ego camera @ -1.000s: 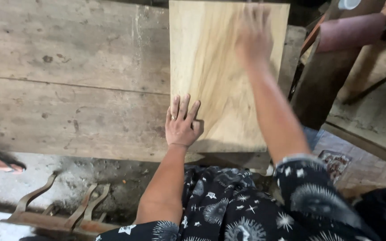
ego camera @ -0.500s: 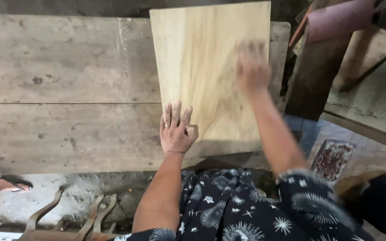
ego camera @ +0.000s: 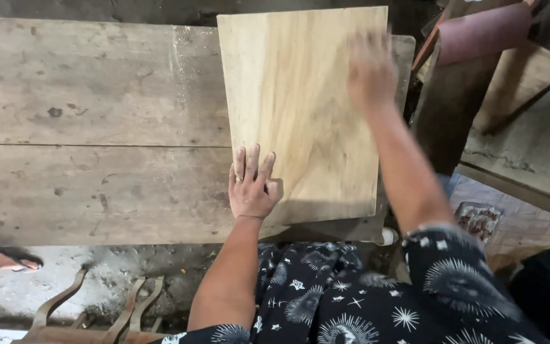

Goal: The person sands a rectangular wooden board on a workbench using a sanding block. They hold the board steady with one hand while moving the sanding block back and forth across the surface with the other hand.

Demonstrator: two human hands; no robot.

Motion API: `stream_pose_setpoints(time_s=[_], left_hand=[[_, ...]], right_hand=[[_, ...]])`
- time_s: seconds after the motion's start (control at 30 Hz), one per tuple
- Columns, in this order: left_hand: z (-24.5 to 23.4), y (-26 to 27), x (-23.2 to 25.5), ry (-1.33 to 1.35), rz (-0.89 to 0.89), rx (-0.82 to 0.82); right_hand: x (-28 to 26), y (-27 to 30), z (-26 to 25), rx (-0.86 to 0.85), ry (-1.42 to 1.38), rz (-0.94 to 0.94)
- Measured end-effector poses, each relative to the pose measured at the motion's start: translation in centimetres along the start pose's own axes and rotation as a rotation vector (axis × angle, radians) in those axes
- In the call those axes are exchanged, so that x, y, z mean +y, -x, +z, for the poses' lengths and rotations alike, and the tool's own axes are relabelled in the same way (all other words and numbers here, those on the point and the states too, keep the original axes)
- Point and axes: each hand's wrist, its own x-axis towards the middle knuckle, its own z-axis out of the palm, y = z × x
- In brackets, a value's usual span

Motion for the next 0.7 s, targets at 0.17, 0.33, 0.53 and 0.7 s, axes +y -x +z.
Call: stream_pose_setpoints(time_s=[0.17,0.33,0.53,0.7], left_hand=[[0.1,0.3,-0.1,0.0,0.022,-0.062],[-0.1,0.1,0.0,0.006,0.004,-0.046],[-0.2,0.1,0.0,-0.013,-0.008,-0.097],[0.3,0.2,-0.1,-0.004,0.007,-0.022]], right_hand=[[-0.1,-1.9,-2.2,-0.037,-0.144,-0.008],[-1.2,7.5,-3.7,0.056,-0.067,-0.028],[3.4,-3.5,1.6,0.077,0.05,0.184],[0.3,1.6,-3.2,-0.079,0.0,0.068]])
